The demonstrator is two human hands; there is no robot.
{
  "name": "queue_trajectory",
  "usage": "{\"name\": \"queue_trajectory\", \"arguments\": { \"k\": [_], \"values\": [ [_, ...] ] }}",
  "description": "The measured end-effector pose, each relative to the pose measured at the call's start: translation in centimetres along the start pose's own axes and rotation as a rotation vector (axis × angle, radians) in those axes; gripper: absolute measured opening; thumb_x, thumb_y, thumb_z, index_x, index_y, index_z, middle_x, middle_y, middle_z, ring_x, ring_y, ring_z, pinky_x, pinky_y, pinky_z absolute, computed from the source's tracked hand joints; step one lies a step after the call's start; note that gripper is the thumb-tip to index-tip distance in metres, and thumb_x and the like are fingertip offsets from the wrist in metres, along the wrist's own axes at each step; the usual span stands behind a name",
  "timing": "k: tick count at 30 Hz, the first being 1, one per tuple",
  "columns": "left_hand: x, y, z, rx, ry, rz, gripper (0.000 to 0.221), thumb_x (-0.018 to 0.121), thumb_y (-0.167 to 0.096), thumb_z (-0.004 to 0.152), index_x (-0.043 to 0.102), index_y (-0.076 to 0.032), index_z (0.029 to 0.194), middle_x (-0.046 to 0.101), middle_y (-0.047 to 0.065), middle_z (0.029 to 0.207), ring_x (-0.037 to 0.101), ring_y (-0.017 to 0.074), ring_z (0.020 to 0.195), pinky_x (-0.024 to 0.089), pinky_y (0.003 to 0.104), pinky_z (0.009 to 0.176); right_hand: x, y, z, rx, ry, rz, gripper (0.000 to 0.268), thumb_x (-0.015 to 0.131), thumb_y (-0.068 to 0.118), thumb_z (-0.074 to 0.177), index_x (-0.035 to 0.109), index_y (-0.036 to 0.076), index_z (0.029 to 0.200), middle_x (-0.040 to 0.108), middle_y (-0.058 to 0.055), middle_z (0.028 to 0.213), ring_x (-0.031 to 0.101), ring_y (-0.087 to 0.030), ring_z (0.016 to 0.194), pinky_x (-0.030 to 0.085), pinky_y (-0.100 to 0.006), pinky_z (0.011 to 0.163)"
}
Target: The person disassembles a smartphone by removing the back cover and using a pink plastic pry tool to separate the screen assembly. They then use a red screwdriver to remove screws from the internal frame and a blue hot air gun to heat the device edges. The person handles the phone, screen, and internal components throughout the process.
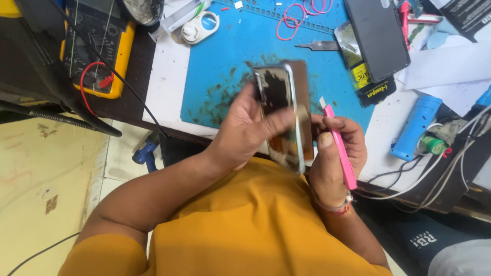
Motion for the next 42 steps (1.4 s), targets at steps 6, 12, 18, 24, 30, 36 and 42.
{"name": "queue_trajectory", "arguments": {
  "k": [6, 12, 18, 24, 30, 36, 42],
  "values": [
    [-0.6, 0.9, -0.4, -0.052, -0.120, -0.184, 0.047, 0.057, -0.009, 0.105, 0.034, -0.004, 0.146, 0.055, 0.015, 0.141, 0.057, 0.0221, 0.132, 0.050, 0.044, 0.111, 0.0, -0.9, 3.1, 0.053, 0.048, -0.293, 0.028, 0.065, -0.003, 0.101, 0.055, -0.001, 0.126, 0.071, -0.015, 0.126, 0.066, -0.016, 0.110, 0.053, -0.028, 0.096],
    [-2.3, 2.7, -2.8, -0.280, -0.144, -0.054, 0.050, 0.055, -0.014, 0.103, 0.039, -0.001, 0.148, 0.049, 0.020, 0.150, 0.051, 0.0244, 0.137, 0.045, 0.044, 0.110, 0.5, -0.9, 6.5, -0.066, 0.241, -0.341, 0.024, 0.064, -0.003, 0.105, 0.056, -0.002, 0.128, 0.070, -0.014, 0.126, 0.067, -0.019, 0.123, 0.053, -0.031, 0.109],
    [-5.7, 2.6, -6.4, -0.507, -0.181, 0.083, 0.055, 0.057, -0.023, 0.098, 0.043, -0.005, 0.148, 0.063, 0.019, 0.141, 0.067, 0.0270, 0.119, 0.056, 0.040, 0.095, -5.4, 2.0, 7.0, -0.163, -0.117, -0.260, 0.028, 0.063, 0.008, 0.113, 0.057, -0.002, 0.138, 0.073, -0.016, 0.126, 0.075, -0.019, 0.101, 0.063, -0.032, 0.093],
    [-4.1, -1.1, -5.1, -0.069, -0.075, 0.455, 0.049, 0.074, -0.024, 0.100, 0.058, 0.001, 0.139, 0.069, 0.016, 0.121, 0.065, 0.0210, 0.099, 0.057, 0.038, 0.090, -8.5, 1.3, 5.3, -0.172, -0.227, -0.322, 0.024, 0.063, 0.017, 0.112, 0.067, -0.002, 0.126, 0.073, -0.011, 0.099, 0.072, -0.016, 0.081, 0.060, -0.030, 0.071],
    [2.1, -3.7, -1.1, 0.527, 0.275, 1.622, 0.072, 0.081, -0.042, 0.092, 0.050, -0.007, 0.147, 0.057, 0.012, 0.143, 0.056, 0.0321, 0.134, 0.026, 0.057, 0.124, -10.7, 2.1, 4.8, -0.174, -0.226, -0.804, 0.042, 0.060, 0.029, 0.122, 0.068, -0.001, 0.094, 0.065, -0.008, 0.073, 0.062, -0.014, 0.064, 0.049, -0.024, 0.061],
    [2.3, -1.4, 1.9, 0.466, 0.345, 1.751, 0.091, 0.078, -0.054, 0.085, 0.042, -0.006, 0.153, 0.054, 0.014, 0.147, 0.047, 0.0333, 0.140, 0.004, 0.065, 0.124, -11.2, 4.5, 7.0, -0.111, -0.162, -1.681, 0.035, 0.084, 0.039, 0.108, 0.077, 0.007, 0.094, 0.066, -0.010, 0.070, 0.063, -0.028, 0.062, 0.050, -0.042, 0.062],
    [1.3, -1.0, 1.9, 0.473, 0.294, 1.761, 0.087, 0.077, -0.052, 0.090, 0.043, -0.005, 0.154, 0.058, 0.012, 0.143, 0.050, 0.0309, 0.139, 0.003, 0.068, 0.125, -9.0, 7.6, 9.4, -0.483, -0.141, -1.456, 0.009, 0.076, 0.011, 0.098, 0.073, 0.003, 0.103, 0.072, -0.013, 0.096, 0.070, -0.029, 0.080, 0.051, -0.041, 0.076]
  ]
}}
Point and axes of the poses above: each hand's wrist, its own z-axis towards the middle knuckle, its own x-axis out of the palm, y = z × x, the point moved 10 cm from there along z, towards the middle knuckle
